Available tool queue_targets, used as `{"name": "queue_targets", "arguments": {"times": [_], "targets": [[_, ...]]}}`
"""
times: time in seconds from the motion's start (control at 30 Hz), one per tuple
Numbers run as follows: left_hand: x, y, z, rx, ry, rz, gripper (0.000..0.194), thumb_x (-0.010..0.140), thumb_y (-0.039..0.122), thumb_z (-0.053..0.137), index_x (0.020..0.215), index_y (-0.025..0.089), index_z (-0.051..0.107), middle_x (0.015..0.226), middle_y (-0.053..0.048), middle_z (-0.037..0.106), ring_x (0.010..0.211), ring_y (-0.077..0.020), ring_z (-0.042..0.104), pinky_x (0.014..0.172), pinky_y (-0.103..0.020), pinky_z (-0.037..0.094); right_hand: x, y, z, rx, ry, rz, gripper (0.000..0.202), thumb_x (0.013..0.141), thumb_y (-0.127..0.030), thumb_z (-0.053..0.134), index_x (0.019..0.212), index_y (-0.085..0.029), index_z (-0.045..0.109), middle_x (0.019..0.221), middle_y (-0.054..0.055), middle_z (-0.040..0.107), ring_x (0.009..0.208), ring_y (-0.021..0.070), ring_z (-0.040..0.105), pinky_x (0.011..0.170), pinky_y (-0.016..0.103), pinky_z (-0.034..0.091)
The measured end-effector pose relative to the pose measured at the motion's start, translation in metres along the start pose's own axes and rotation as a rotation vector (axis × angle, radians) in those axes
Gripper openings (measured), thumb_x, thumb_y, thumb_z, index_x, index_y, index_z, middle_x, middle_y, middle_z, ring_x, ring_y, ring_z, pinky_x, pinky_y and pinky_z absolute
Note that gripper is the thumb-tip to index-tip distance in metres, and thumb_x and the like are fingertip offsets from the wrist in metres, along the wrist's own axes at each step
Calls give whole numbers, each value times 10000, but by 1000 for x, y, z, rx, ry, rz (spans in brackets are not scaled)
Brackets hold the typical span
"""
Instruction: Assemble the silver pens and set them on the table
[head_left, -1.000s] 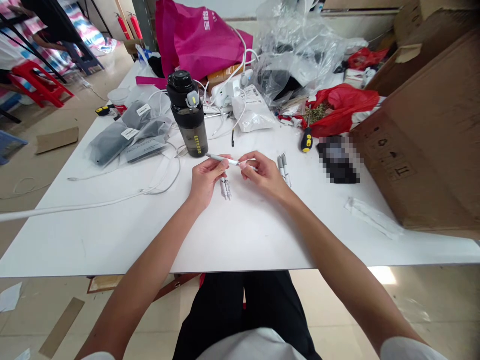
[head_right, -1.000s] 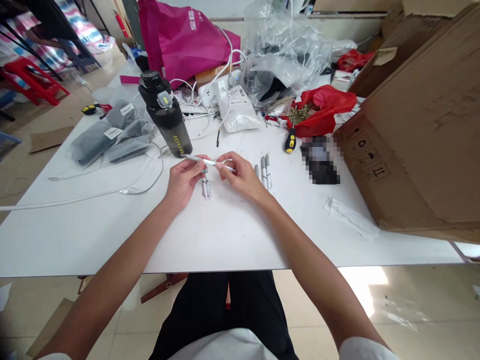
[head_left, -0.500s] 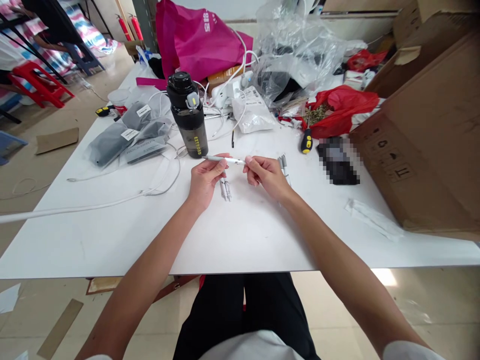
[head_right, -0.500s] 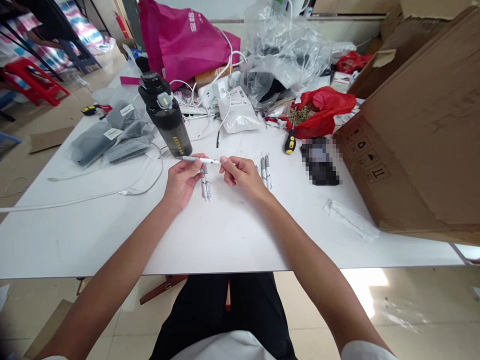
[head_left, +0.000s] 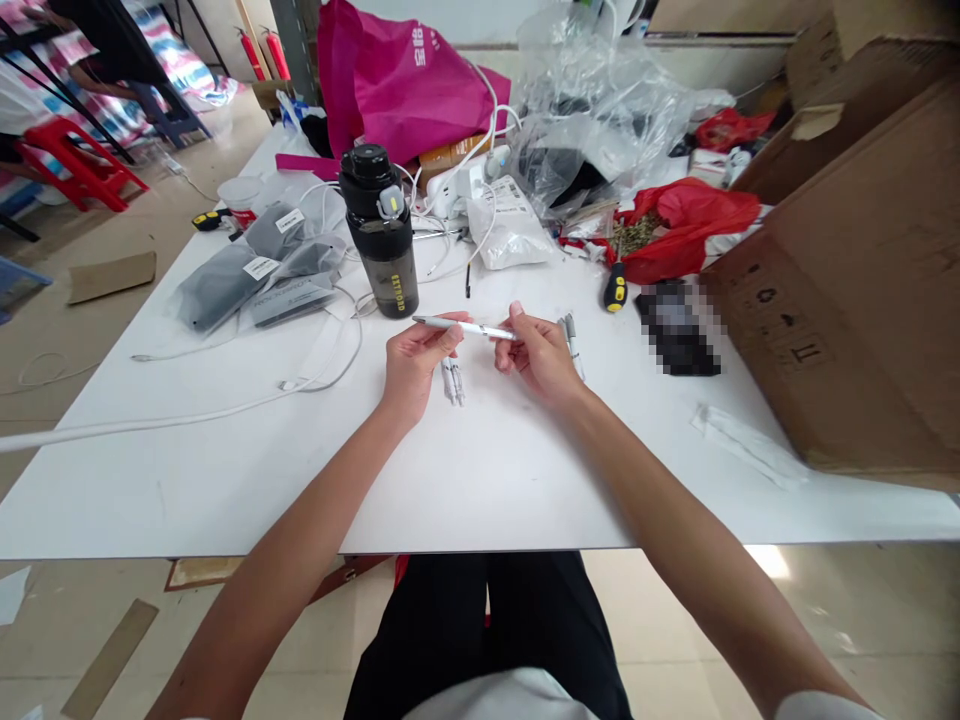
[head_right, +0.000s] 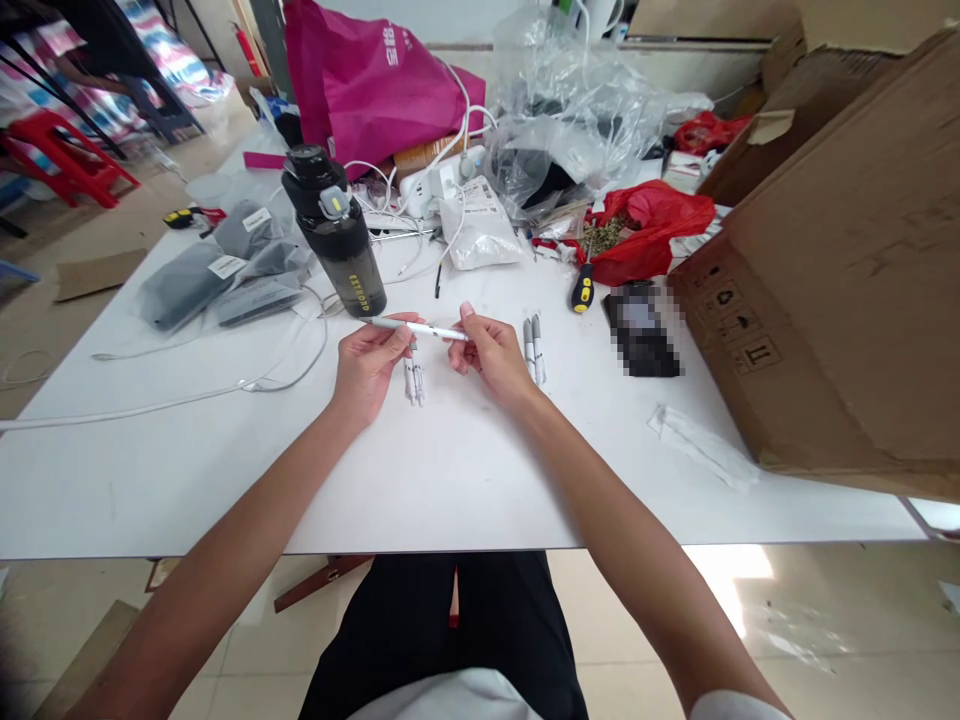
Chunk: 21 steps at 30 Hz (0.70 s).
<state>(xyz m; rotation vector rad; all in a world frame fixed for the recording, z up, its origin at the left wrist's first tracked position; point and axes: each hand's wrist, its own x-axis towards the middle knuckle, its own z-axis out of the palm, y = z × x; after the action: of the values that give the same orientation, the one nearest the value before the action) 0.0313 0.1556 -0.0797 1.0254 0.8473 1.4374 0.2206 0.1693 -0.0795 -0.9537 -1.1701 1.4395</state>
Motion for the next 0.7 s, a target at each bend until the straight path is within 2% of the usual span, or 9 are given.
{"name": "queue_targets", "arguments": {"times": [0.1,0.17,0.33,0.47,0.57,0.7], "targets": [[1,-3,-2,-11,45,-19,330,756,448,967,990,234,878,1063,-66,797,853,-155,625,741,-301,496,-2,-5,1,65,-56,-37,517,801,-701,885,924,-231,709,696,-15,665,556,118,530,543,286,449],[1,-3,-3,-1,43,-4,332,768,462,960,999,238,876,1074,-66,799,876,-162,641,754,-305,502,-2,-6,1,55,-63,-49,484,797,-652,911,901,-228,701,690,-20,656,558,114,524,553,287,444],[-3,2,0,124,-18,132,253,827,458,932,956,248,877,1158,-77,808,949,-201,683,793,-330,526,-1,-6,0,109,-64,34,506,821,-679,880,796,-216,678,616,-25,581,537,109,459,558,300,433],[-8,5,3,221,-57,227,220,887,422,889,1059,284,885,1157,-70,803,1036,-223,702,830,-333,529,1,-8,1,199,-57,137,565,827,-754,838,789,-207,702,544,-57,461,511,101,380,522,291,385],[-12,5,5,283,-55,286,195,924,431,852,1070,307,889,1168,-69,797,1082,-234,705,874,-345,533,1,-10,0,197,-66,159,618,831,-811,791,716,-217,668,494,-73,379,491,103,357,514,291,373],[-15,9,7,362,-38,343,216,961,476,805,1038,291,885,1152,-83,782,1051,-246,696,863,-365,543,1,-11,-1,139,-136,203,652,833,-798,796,597,-216,619,408,-84,296,437,91,294,495,289,325]]}}
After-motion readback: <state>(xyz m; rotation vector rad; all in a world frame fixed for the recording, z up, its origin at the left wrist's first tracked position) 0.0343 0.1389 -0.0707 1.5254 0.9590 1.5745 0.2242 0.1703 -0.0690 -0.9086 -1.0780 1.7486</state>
